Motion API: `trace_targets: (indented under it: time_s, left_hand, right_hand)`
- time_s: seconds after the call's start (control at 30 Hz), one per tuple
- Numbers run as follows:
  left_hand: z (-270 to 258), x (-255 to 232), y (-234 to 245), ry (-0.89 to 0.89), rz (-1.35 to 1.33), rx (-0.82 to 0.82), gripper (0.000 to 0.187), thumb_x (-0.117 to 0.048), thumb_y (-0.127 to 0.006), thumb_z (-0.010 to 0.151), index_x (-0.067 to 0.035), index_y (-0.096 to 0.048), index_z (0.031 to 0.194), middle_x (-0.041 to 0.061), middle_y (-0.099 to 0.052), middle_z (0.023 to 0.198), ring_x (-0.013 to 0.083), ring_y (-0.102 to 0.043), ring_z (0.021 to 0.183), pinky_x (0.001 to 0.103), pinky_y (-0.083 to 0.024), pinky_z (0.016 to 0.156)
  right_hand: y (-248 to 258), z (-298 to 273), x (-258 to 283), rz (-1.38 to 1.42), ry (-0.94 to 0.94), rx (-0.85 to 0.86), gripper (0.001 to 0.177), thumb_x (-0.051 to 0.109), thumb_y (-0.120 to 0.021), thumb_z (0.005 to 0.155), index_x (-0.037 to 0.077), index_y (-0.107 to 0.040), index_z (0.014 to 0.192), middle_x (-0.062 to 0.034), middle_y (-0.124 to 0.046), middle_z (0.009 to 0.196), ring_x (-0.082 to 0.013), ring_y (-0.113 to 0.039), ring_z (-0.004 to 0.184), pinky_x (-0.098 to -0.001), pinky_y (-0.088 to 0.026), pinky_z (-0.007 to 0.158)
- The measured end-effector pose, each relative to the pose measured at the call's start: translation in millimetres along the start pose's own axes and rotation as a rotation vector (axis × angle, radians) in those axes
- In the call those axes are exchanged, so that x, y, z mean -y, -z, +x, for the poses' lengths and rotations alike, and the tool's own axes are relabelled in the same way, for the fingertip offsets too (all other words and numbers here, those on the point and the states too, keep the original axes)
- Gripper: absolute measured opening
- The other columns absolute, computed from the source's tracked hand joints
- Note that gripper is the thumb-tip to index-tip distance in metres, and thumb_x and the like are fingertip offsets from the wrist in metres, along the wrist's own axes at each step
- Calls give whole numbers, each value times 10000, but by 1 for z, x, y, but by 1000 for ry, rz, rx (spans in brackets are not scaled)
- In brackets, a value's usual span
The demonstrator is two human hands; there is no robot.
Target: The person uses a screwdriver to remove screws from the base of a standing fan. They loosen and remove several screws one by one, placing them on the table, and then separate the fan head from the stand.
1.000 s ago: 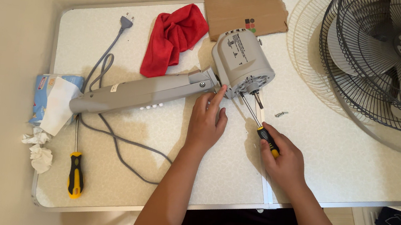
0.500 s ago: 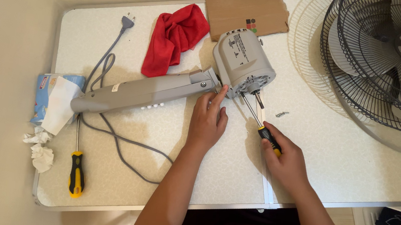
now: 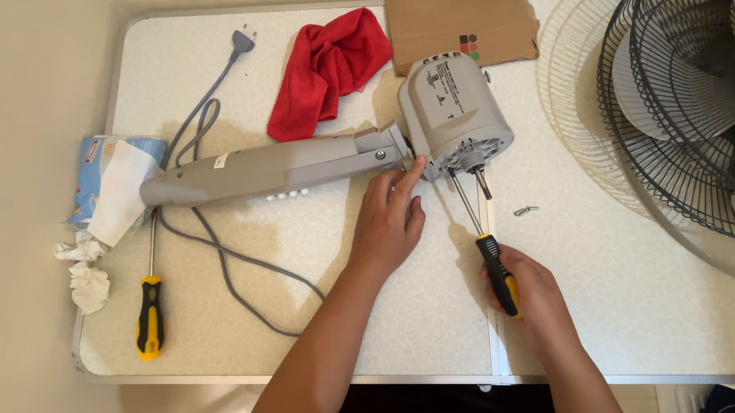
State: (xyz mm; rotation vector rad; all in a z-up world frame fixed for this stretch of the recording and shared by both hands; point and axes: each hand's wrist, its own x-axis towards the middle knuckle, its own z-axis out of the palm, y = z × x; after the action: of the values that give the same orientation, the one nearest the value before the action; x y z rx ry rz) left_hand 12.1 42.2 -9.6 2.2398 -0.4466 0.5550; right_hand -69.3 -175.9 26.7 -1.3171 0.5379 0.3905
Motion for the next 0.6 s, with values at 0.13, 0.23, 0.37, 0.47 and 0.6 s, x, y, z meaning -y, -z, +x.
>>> trace_targets:
  time_s: [0.13, 0.23, 0.37, 0.47, 0.6]
  left_hand:
    - [0, 0, 0, 7, -9, 8, 703, -28, -661, 924, -201, -435, 1566, 158, -566, 1221, 340, -577, 1138, 448, -502, 993]
    - [0, 0, 0, 5, -10, 5, 702, -26, -658, 925, -202, -434, 1567, 158, -568, 1225, 340, -579, 1141, 448, -502, 996]
    - [0, -1, 1, 14, -8, 9, 699, -27, -659, 926, -204, -439, 1565, 159, -567, 1216, 339, -582, 1137, 446, -503, 991]
    - [0, -1, 1, 16, -7, 9, 697, -29, -659, 926, -204, -441, 1564, 159, -567, 1212, 338, -582, 1133, 445, -504, 990]
    - [0, -1, 1, 10, -4, 6, 700, -30, -661, 925, -194, -438, 1567, 158, -570, 1206, 342, -577, 1123, 450, -500, 989]
  right_hand:
    - [-4, -5, 6, 171, -96, 145, 465, 225, -426, 1033, -62, -616, 1345, -90, -617, 885, -171, -547, 675, -302, -460, 598]
    - [-12, -10, 15, 263, -205, 105, 441, 237, -434, 1030, -9, -590, 1361, -89, -617, 920, -173, -632, 755, -325, -496, 606]
    - [-16, -16, 24, 221, -294, 37, 439, 281, -418, 1011, 82, -573, 1369, -73, -677, 988, -180, -661, 697, -300, -479, 516]
    - [-14, -18, 23, 205, -215, 98, 430, 300, -438, 1025, 70, -587, 1356, -62, -680, 969, -134, -536, 553, -249, -383, 396]
    - [-12, -15, 17, 150, -116, 112, 380, 289, -486, 1058, 18, -599, 1298, -63, -634, 901, -99, -449, 492, -233, -306, 359]
